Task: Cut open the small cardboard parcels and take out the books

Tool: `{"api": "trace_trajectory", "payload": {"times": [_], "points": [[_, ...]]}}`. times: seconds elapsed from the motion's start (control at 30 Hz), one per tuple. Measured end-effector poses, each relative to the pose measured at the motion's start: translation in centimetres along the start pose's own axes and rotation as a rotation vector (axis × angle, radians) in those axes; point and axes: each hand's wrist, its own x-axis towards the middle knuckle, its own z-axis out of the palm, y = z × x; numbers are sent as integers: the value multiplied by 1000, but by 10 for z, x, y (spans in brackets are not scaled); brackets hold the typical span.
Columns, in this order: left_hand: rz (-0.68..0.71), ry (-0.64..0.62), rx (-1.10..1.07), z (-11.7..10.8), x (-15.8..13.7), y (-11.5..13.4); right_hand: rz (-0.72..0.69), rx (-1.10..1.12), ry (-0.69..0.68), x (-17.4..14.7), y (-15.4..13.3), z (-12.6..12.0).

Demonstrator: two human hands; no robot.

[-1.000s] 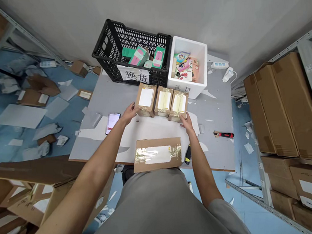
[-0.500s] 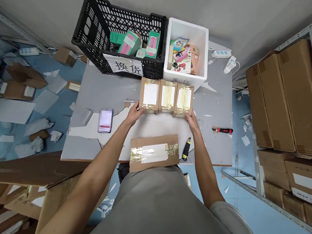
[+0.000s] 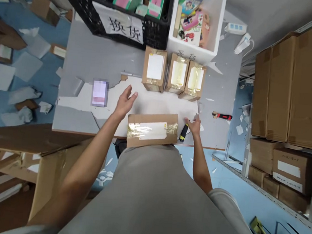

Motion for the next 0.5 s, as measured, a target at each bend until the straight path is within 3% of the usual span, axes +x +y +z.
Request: {"api": "trace_trajectory", "payload": {"times": [0.1, 0.2, 0.33, 0.5], "points": [[-98, 63, 17, -34, -60, -11, 89, -141, 2, -44, 26, 19], [-214, 78, -4, -45, -116, -18, 126, -122, 11, -65, 35, 30], [-279, 41, -62, -31, -163, -30, 81, -64, -26, -63, 27, 31], [-237, -29, -59, -12, -182, -40, -125, 101, -153, -73, 1, 28]]}}
